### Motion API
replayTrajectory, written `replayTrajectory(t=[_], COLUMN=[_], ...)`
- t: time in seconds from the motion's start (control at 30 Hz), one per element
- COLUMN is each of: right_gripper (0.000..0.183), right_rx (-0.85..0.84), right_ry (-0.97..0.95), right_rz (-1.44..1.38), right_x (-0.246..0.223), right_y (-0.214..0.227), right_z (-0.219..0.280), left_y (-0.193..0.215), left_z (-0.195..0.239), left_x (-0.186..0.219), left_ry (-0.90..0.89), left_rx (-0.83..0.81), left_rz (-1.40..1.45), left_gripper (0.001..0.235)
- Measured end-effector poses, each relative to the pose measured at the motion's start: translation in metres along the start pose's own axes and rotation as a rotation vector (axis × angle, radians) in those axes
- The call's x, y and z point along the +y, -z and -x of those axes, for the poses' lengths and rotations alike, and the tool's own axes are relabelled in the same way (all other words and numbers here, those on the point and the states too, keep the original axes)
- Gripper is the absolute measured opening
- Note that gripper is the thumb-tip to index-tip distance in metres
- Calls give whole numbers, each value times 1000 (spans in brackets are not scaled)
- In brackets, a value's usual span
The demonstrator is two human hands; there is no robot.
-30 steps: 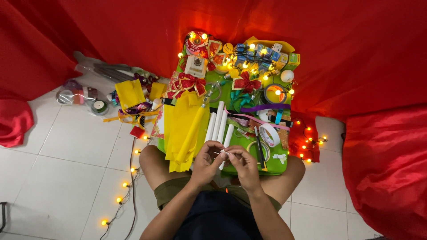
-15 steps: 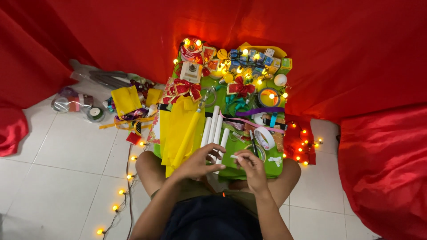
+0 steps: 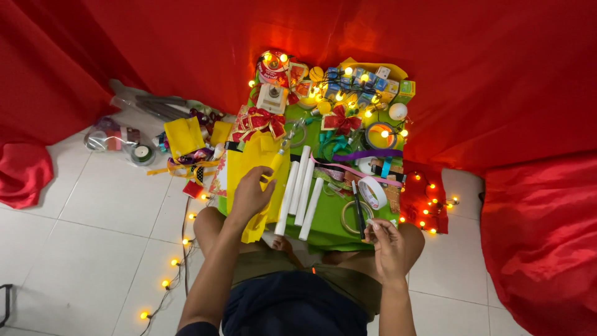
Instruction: The person sits on the floor and decorates a yellow candle by wrapping a gold ribbon around its base. They handle the ribbon and candle with both hands, adjusting the placement of the ribbon.
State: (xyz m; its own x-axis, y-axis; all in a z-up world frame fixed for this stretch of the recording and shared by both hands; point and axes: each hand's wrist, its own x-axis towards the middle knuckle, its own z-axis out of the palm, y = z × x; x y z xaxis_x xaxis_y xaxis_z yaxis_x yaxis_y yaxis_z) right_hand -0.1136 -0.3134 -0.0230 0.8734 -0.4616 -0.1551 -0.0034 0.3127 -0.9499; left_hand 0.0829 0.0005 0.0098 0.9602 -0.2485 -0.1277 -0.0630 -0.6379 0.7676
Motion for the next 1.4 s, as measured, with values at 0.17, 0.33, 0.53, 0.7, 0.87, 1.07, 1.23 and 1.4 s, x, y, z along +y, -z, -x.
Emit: replayTrajectory(t=[0.17,0.33,0.53,0.7,0.87,1.07,1.23,1.4], right_gripper=[12,12,12,10,12,12,10,12], right_rx=[-30,-47,22,60,25,-4,-22,-35], right_ry=[9,33,61,55,56,56,46,27], right_rz=[-12,0,55,26,21,19,-3,-10], right_x=[3,-1,-15,-15,-12,-10,-5,0], right_y=[5,18,36,41,39,25,19,21], right_z=[-2,2,7,3,-2,-10,-16,-16], left_y=[-39,-97,-137,-158,-149,-150,-166,-178], left_z=[-30,-85,-144,-172,-178,-175,-178,-181], left_x=[21,46,54,41,46,45,41,35], left_ry=[-247,-391,-262,-393,-469,-634,-602,-589], left_rx=[33,-41,79,-78,-192,-276,-254,-222], left_rz=[23,74,-18,-371,-444,-382,-443,-454], left_gripper=[22,18,19,26,38,24,24,23])
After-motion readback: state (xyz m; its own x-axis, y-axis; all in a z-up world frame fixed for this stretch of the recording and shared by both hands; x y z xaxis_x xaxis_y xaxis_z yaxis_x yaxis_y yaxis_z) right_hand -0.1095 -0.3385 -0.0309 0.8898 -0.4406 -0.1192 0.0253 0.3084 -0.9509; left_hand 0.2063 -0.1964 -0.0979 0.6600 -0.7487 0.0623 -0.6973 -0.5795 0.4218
